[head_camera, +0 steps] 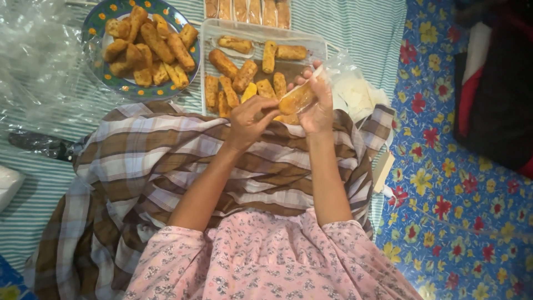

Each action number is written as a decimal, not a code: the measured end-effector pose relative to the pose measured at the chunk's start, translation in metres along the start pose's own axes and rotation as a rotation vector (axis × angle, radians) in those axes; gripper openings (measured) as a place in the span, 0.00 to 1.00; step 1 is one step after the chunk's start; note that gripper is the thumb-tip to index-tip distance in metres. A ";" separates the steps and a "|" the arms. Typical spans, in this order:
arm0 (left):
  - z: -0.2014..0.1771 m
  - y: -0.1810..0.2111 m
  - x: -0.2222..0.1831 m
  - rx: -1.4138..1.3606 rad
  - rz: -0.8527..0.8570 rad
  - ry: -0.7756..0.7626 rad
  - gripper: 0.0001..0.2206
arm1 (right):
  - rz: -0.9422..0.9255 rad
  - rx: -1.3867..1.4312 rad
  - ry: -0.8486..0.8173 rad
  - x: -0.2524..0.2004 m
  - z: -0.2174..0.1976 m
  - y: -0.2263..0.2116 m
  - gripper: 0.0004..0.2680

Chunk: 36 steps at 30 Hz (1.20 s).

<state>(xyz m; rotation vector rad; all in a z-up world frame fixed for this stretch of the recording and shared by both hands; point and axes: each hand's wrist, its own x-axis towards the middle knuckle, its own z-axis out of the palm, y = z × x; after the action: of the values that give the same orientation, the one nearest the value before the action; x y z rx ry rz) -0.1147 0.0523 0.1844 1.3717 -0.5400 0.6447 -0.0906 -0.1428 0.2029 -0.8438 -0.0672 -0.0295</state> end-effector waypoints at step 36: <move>0.000 -0.008 0.007 0.038 -0.038 0.135 0.11 | -0.011 -0.179 0.046 -0.023 0.035 0.048 0.26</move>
<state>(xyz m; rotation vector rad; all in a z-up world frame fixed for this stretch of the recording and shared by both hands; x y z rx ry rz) -0.1038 0.0523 0.1837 1.3598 -0.3951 0.7140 -0.1128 -0.0848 0.1886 -1.0209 -0.0264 -0.0658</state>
